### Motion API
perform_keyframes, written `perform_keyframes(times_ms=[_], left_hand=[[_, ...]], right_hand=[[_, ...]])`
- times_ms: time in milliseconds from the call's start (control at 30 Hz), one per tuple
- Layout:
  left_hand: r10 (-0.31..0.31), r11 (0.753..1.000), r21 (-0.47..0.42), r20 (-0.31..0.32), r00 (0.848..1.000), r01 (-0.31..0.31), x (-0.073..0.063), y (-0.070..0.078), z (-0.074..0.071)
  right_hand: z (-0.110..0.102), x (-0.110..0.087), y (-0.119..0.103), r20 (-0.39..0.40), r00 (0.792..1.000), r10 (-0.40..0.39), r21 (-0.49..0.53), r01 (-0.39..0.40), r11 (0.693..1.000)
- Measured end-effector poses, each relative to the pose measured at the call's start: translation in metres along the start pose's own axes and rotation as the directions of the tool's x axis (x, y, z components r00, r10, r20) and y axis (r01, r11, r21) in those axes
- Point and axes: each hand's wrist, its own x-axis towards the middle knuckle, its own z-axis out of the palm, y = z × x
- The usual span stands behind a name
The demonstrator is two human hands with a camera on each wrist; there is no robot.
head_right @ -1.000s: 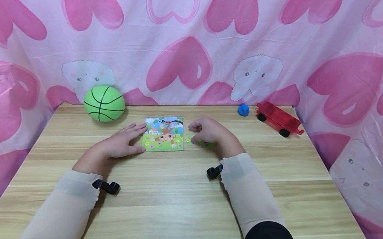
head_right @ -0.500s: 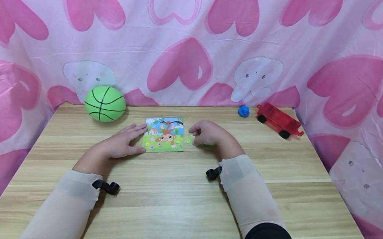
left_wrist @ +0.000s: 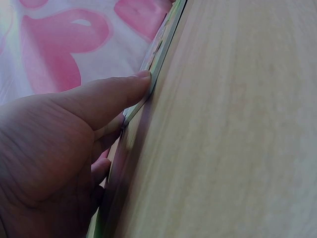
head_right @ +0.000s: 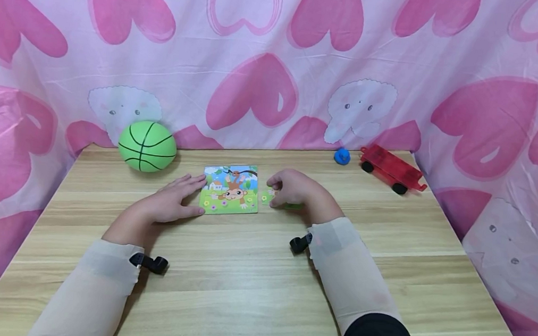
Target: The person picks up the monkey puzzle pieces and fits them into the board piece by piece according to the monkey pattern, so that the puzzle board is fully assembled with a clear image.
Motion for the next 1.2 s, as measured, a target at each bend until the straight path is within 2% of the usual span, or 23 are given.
perform_keyframes(times_ms=[333, 533, 633, 767, 967, 1200], left_hand=[[0.002, 1.000, 0.000, 0.001, 1.000, -0.002, 0.001, 0.000, 0.000], [0.003, 1.000, 0.001, 0.002, 1.000, -0.003, 0.001, 0.001, 0.000], [0.002, 1.000, 0.004, 0.002, 1.000, -0.002, 0.001, 0.001, -0.001], [0.001, 1.000, 0.005, 0.000, 1.000, -0.001, 0.001, 0.000, -0.001], [0.007, 1.000, 0.008, -0.004, 1.000, -0.007, 0.001, 0.000, -0.001], [0.003, 1.000, -0.010, -0.003, 1.000, -0.003, 0.000, 0.001, -0.001]], right_hand=[[0.001, -0.001, -0.001, -0.028, 1.000, -0.004, 0.013, 0.004, 1.000], [0.001, -0.003, -0.004, -0.080, 0.996, -0.036, 0.117, 0.045, 0.992], [0.000, -0.003, -0.009, -0.102, 0.992, -0.071, 0.174, 0.088, 0.981], [0.002, -0.003, -0.021, -0.133, 0.981, -0.142, 0.181, 0.165, 0.970], [0.016, 0.003, -0.046, -0.096, 0.971, -0.218, 0.205, 0.234, 0.950], [0.038, 0.016, -0.071, -0.038, 0.965, -0.260, 0.256, 0.261, 0.931]])
